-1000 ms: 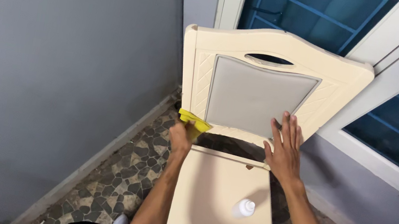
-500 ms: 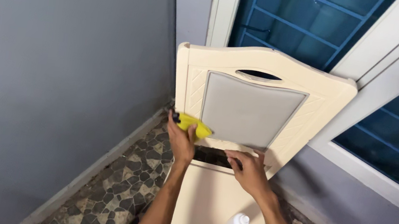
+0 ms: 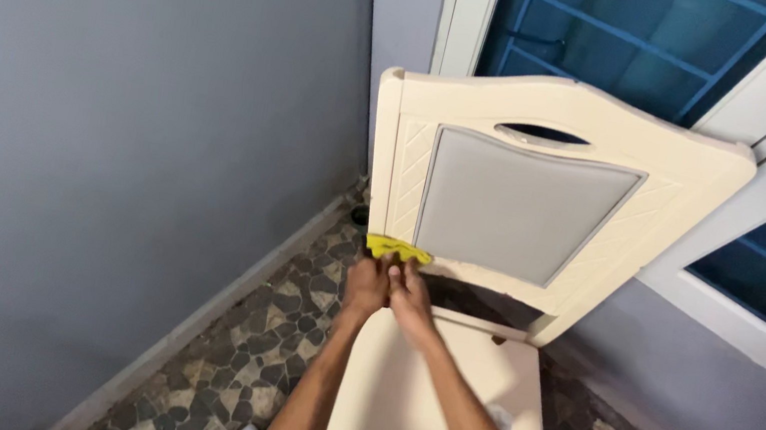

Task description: The person cleans a white chair using a yellow cloth and a white bottle of cleaning solution. They wipe the backrest and the seat of the chair, applying the solution from the bottle as needed.

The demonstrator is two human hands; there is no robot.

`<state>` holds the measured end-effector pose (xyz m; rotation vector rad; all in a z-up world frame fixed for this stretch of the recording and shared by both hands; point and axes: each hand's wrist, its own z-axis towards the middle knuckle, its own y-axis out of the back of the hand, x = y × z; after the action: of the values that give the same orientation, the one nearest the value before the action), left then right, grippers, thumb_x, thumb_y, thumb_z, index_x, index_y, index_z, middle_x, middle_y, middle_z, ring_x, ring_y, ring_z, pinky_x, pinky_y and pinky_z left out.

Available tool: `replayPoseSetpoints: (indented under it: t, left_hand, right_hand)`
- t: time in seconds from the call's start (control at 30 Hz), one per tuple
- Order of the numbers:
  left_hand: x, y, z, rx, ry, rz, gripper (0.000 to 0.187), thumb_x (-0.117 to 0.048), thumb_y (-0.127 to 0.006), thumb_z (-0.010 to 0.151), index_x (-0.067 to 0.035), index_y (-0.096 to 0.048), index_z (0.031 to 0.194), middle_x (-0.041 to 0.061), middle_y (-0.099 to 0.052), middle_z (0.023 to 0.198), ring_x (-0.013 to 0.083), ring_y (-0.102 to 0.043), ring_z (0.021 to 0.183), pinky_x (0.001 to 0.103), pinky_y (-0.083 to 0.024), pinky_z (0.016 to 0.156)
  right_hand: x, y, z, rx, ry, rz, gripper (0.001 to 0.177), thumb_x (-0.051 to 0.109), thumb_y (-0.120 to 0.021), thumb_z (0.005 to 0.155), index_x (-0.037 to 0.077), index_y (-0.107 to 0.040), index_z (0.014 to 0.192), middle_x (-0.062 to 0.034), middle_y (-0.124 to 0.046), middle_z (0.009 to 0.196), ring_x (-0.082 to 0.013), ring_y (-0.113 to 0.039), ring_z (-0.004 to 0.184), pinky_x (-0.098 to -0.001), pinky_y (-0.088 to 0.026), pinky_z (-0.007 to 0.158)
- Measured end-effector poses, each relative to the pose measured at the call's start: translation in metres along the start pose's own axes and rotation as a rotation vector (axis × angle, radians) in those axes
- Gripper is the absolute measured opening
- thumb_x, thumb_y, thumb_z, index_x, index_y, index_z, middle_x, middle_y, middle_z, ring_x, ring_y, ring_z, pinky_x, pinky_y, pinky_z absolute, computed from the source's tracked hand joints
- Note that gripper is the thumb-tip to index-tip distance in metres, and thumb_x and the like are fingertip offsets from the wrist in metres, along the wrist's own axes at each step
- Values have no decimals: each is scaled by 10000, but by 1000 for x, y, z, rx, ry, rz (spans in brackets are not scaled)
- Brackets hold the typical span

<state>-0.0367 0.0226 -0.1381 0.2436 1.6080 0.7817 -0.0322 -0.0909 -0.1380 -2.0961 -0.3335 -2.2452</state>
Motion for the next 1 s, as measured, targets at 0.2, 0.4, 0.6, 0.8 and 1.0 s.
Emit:
replayPoseSetpoints:
  t: [0.2,0.4,0.6,0.8,1.0]
  left_hand:
    - [-41,98,-21,-116,-77,121,375,-158,-562,980,24,-538,1308,333,-707,915,494,-708,861,566,-566,776]
    - [-122,132,-19,-357,-480,-110,756,-109,-644,988,65,-194,1571,402,-501,1398,540,-623,1168,583,-569,937]
    - [-108,84,7,-229,-315,-219,736,-201,-738,949,96,-354,1502,356,-543,1385,461,-642,1176,496,-548,994]
    - [-93,80,9,-207,-191,-329,627,-262,-776,895,34,-555,1402,244,-753,980,243,-729,795,402,-573,779]
    - [-72,82,22,-131,-262,-330,667,-286,-769,893,9,-538,1446,184,-771,916,142,-672,697,356,-580,667]
  right_hand:
    - [-17,-67,7,-372,220,-329,534,210,-544,1056,-55,-439,1507,-256,-576,1440,-342,-598,1337,-407,-483,1126]
    - [-22,-72,-3,-226,103,-92,780,226,-569,999,-93,-142,1569,-344,-184,1556,-347,-325,1363,-425,-310,1068]
    - [-82,11,44,-348,-276,-281,1073,252,-688,968,-124,166,1498,-348,212,1601,-416,187,1502,-435,56,1221]
    - [-76,-39,33,-480,-45,-50,1086,336,-626,933,-109,163,1530,-300,247,1636,-368,223,1544,-456,71,1276]
    - [-47,-58,-12,-63,176,-660,994,208,-592,963,-82,105,1611,-329,176,1676,-455,215,1567,-553,52,1263]
